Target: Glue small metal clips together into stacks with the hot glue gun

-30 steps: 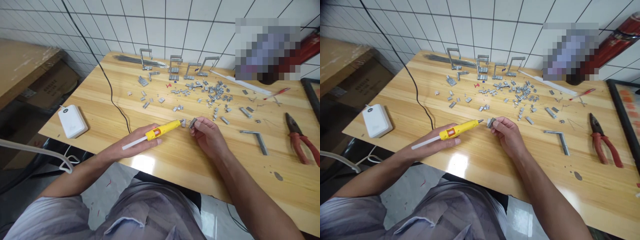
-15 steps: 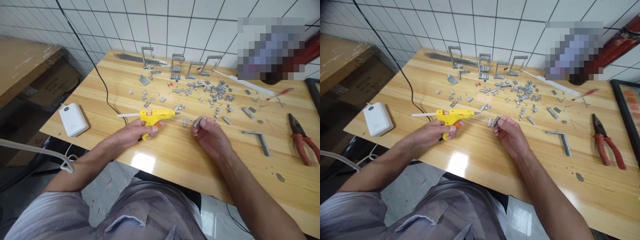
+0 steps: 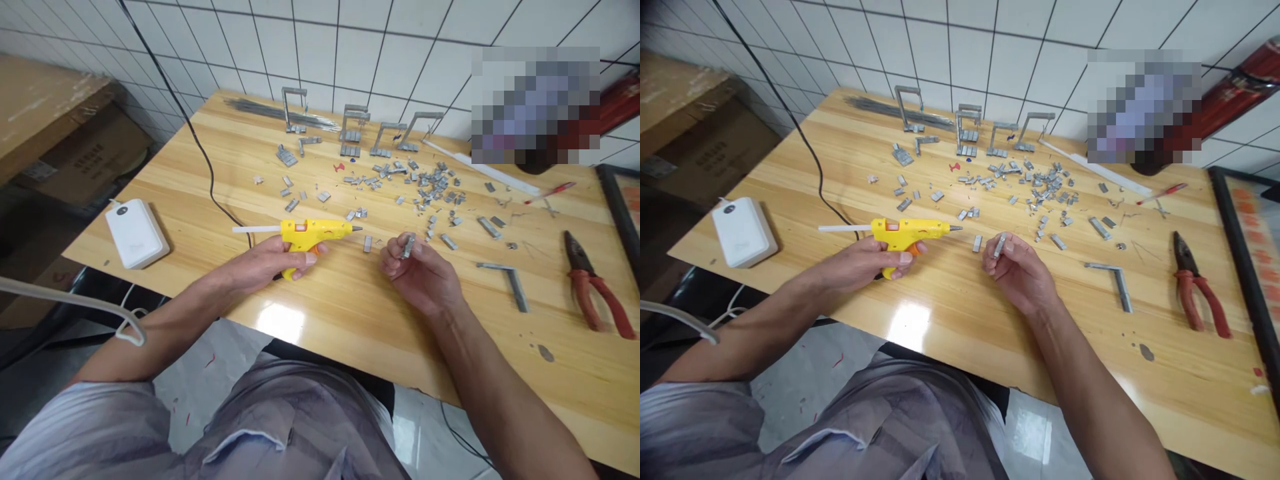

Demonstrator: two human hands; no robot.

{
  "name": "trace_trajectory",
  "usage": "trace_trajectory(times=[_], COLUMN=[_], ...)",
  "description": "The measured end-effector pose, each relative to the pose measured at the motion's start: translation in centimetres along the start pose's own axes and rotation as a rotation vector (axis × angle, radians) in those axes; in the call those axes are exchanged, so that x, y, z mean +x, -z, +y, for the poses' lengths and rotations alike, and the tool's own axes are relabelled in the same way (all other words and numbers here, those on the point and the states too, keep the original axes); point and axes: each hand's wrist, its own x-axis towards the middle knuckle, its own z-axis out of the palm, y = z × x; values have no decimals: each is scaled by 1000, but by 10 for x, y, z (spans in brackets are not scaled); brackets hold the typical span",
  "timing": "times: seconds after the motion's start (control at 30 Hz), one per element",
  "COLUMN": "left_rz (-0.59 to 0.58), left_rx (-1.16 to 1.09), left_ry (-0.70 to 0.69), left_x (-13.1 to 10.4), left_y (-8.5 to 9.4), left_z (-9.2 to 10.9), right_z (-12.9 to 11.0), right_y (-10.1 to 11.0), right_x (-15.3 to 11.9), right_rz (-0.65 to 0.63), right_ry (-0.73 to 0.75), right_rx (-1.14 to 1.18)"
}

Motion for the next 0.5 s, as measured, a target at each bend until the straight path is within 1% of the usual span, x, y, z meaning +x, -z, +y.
trace_trajectory(times=[0.17,0.27,0.37,0.5], left_rz=[-14,21,124,275], left_rx=[-1,6,23,19], left_ry=[-4,-8,-34,-104], left_x=[0,-2,-3,-1], left_y=[-3,0,12,41], left_z=[4,8,16,32], right_z=[1,1,2,2], right_y=[1,2,4,6], right_x=[-1,0,0,1], right_rz=[-51,-63,-55,-50], right_ry=[3,20,39,39], right_rx=[38,9,-12,6])
